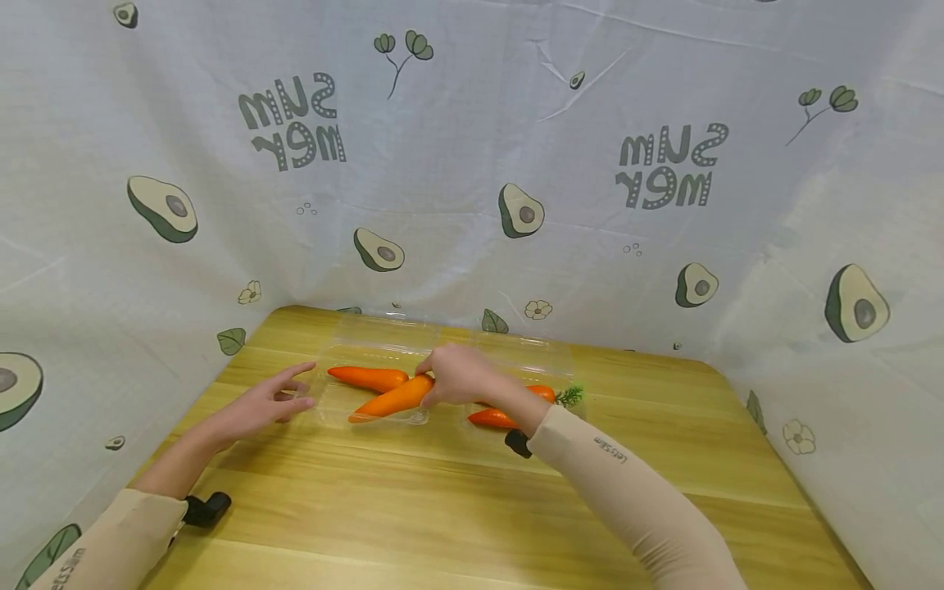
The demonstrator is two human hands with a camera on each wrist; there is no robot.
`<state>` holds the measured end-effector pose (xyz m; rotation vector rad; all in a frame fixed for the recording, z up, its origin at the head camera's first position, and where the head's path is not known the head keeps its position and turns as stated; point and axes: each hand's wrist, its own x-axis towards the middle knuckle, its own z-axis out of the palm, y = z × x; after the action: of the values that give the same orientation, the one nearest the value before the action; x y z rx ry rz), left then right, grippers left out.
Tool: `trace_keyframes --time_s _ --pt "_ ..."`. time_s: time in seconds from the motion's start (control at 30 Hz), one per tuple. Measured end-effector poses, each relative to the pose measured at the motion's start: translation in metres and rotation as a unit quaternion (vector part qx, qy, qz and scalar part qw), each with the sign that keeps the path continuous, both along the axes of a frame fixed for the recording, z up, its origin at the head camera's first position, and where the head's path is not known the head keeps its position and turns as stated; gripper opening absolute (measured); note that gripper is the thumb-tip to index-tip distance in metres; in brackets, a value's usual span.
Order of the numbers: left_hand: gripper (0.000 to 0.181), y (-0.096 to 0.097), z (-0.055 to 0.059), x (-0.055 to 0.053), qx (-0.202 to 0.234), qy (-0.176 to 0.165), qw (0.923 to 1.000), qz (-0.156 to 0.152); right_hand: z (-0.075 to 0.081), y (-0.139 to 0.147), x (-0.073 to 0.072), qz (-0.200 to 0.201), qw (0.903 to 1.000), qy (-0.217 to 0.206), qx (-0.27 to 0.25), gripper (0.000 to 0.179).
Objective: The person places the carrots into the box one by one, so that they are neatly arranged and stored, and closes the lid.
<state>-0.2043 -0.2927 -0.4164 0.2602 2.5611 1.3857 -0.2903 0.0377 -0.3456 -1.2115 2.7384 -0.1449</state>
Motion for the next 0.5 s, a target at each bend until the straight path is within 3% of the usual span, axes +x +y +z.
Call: trace_keyframes --time_s 0.5 --pt "0.076 0.0 -0.001 -0.001 0.009 -0.005 0.9999 -0.001 -0.001 -0.016 0.008 0.005 0.9994 0.018 0.028 0.034"
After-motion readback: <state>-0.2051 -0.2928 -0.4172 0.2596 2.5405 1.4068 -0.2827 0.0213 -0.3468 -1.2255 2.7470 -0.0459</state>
